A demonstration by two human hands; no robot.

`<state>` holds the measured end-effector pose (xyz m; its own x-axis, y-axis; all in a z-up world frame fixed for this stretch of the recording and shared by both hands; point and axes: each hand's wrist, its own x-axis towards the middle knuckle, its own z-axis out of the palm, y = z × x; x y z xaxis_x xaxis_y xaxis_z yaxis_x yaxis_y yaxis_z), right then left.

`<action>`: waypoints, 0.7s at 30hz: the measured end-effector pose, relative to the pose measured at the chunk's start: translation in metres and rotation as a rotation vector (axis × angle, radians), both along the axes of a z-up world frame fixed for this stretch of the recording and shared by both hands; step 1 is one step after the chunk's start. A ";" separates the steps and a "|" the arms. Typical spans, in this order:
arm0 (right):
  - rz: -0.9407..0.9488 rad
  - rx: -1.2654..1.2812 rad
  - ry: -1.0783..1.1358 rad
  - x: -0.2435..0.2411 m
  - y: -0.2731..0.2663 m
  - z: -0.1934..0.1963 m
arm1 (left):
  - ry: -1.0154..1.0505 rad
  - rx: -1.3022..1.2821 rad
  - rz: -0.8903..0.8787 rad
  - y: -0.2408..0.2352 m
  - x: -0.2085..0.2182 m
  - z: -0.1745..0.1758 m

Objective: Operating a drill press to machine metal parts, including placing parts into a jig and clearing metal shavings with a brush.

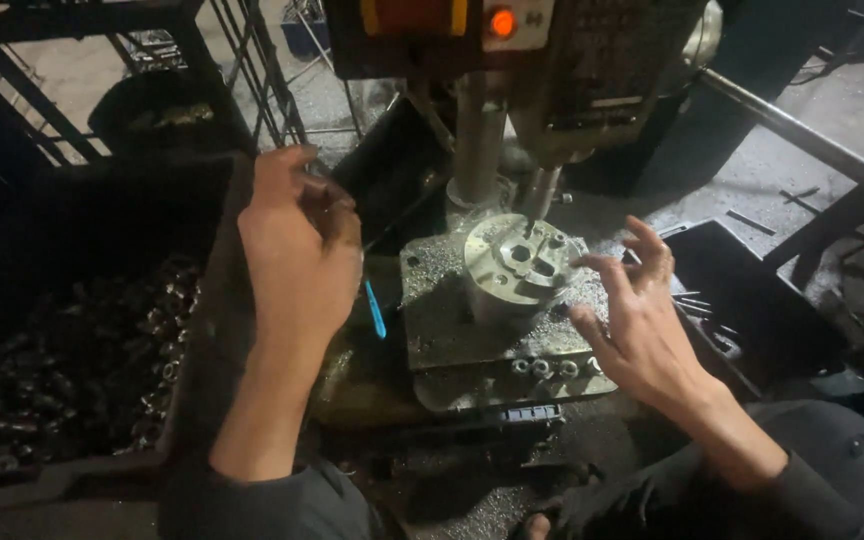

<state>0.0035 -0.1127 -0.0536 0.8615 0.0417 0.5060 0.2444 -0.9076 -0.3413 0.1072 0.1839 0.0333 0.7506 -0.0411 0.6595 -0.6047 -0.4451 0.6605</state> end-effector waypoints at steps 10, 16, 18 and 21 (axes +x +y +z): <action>-0.032 -0.171 0.055 0.009 -0.021 -0.010 | 0.136 0.004 -0.045 -0.007 -0.005 0.010; 0.001 -0.111 -0.085 0.009 -0.003 0.000 | 0.032 0.008 -0.018 0.003 0.006 0.001; -0.028 -0.131 -0.103 0.007 0.006 0.000 | 0.012 0.006 -0.011 0.003 0.005 0.002; -0.156 -0.354 0.024 0.010 0.013 -0.003 | 0.189 -0.016 -0.045 -0.001 -0.001 0.010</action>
<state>0.0136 -0.0994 -0.0561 0.8825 0.0776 0.4639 0.0898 -0.9959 -0.0043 0.1066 0.1831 0.0431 0.8587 -0.0682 0.5080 -0.4885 -0.4088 0.7709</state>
